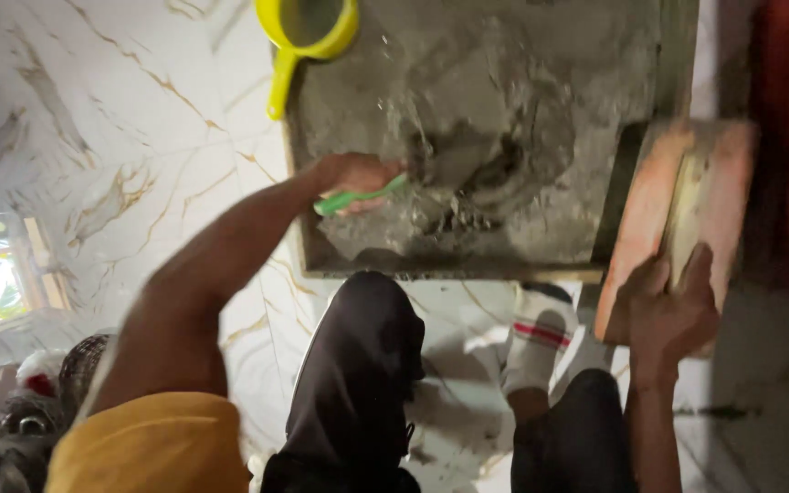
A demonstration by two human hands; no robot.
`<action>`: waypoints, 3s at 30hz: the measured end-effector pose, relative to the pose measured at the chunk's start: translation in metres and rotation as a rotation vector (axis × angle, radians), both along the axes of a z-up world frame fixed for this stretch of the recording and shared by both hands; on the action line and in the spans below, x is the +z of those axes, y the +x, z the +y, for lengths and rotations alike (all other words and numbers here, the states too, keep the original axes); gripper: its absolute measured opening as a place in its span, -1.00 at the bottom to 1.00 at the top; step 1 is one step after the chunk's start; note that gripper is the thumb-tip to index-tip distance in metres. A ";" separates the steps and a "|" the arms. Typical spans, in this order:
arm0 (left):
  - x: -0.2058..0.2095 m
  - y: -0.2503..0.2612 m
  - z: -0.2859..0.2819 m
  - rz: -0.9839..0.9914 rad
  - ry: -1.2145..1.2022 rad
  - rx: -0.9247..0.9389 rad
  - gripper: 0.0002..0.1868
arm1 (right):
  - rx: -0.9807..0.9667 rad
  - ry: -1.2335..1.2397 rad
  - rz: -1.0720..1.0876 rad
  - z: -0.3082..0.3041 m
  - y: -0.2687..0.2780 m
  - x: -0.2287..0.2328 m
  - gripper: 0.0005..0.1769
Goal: Mixing cement with water on a wooden board using a small trowel
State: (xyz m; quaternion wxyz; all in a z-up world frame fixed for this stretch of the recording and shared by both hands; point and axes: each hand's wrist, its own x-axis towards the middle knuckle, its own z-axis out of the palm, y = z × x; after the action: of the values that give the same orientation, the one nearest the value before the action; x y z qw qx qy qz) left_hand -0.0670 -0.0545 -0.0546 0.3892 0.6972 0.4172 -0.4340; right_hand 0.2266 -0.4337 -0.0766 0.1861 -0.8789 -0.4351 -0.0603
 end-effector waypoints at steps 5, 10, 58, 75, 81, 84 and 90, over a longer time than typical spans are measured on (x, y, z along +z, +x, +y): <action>0.068 -0.023 0.045 0.078 -0.150 0.523 -0.25 | -0.023 0.013 -0.103 -0.006 0.000 -0.007 -0.52; -0.009 -0.026 0.069 -0.287 -0.521 0.762 -0.33 | -0.013 0.097 -0.019 -0.019 0.004 -0.038 -0.51; -0.045 -0.076 -0.076 -0.363 0.645 -0.220 -0.50 | 0.067 0.157 -0.024 -0.018 0.004 -0.033 -0.52; -0.128 -0.079 -0.109 -1.013 0.669 -0.720 -0.80 | 0.012 0.079 -0.164 0.001 -0.008 -0.008 -0.38; -0.053 -0.029 -0.089 -0.669 -0.548 0.888 -0.76 | -0.009 0.090 0.060 -0.005 -0.005 -0.012 -0.43; -0.043 -0.013 -0.107 -0.307 0.374 0.064 -0.69 | -0.013 0.016 0.013 -0.006 -0.005 -0.005 -0.46; -0.021 0.000 -0.120 -0.472 0.837 -0.489 -0.12 | 0.004 -0.002 -0.027 -0.017 -0.001 -0.018 -0.50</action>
State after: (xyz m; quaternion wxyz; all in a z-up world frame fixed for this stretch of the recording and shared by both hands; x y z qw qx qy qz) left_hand -0.0665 -0.1746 -0.0754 0.0487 0.9482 0.2810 -0.1402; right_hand 0.2253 -0.4508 -0.0946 0.1792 -0.8772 -0.4396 -0.0713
